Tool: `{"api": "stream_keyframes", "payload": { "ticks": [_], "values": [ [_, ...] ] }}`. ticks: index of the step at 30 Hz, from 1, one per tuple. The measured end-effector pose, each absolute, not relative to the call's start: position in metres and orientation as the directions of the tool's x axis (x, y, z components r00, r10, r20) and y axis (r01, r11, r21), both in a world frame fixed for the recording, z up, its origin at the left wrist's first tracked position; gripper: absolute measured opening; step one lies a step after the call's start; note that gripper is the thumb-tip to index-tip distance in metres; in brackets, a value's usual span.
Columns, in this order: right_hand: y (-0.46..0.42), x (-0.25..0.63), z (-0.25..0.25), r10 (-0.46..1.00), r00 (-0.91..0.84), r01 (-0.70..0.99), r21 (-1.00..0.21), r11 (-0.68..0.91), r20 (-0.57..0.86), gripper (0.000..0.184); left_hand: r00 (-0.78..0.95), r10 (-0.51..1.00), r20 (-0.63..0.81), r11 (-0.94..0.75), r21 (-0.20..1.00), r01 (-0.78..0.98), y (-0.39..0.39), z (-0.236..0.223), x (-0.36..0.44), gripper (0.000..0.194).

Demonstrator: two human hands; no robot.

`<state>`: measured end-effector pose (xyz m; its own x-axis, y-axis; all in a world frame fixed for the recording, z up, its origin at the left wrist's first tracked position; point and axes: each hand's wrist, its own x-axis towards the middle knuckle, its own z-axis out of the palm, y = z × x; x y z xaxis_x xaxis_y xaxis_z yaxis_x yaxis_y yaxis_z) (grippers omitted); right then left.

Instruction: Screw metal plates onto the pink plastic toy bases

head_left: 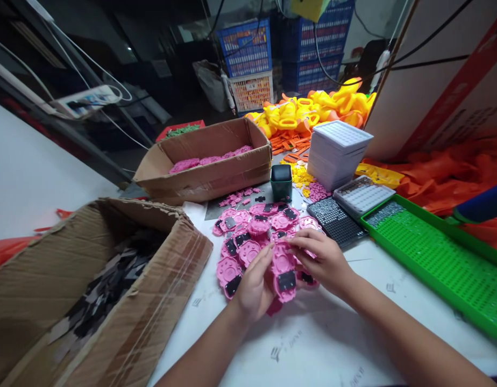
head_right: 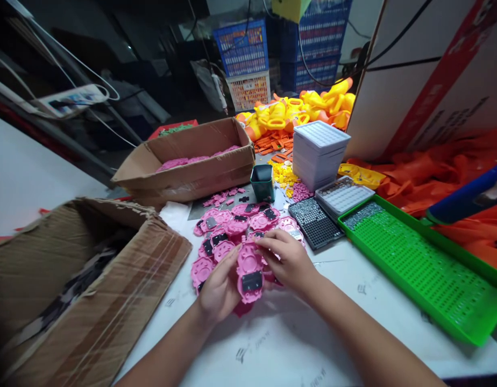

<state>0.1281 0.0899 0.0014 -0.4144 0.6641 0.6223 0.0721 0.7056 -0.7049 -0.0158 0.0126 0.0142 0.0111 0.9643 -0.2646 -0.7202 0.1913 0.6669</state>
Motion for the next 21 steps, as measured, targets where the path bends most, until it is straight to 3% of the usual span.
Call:
{"api": "stream_keyframes", "payload": {
  "ticks": [5,11,16,21],
  "values": [
    [0.091,0.131,0.003,0.554,-0.421,0.167,-0.539,0.825,0.718,0.015,0.108,0.967,-0.232,0.231,0.607,-0.761,0.016,0.018,-0.016,0.029],
    [0.096,0.134,0.0,0.442,-0.51,0.095,-0.463,0.881,0.738,0.021,0.202,0.95,-0.236,0.303,0.556,-0.774,0.018,0.017,-0.02,0.033],
    [0.101,0.139,0.006,0.432,-0.579,0.096,-0.468,0.878,0.692,0.032,0.213,0.951,-0.222,0.302,0.541,-0.785,0.019,0.015,-0.023,0.034],
    [0.101,0.14,0.009,0.458,-0.493,0.109,-0.469,0.876,0.74,0.025,0.098,0.948,-0.303,0.263,0.572,-0.777,0.019,0.014,-0.02,0.025]
  ]
}}
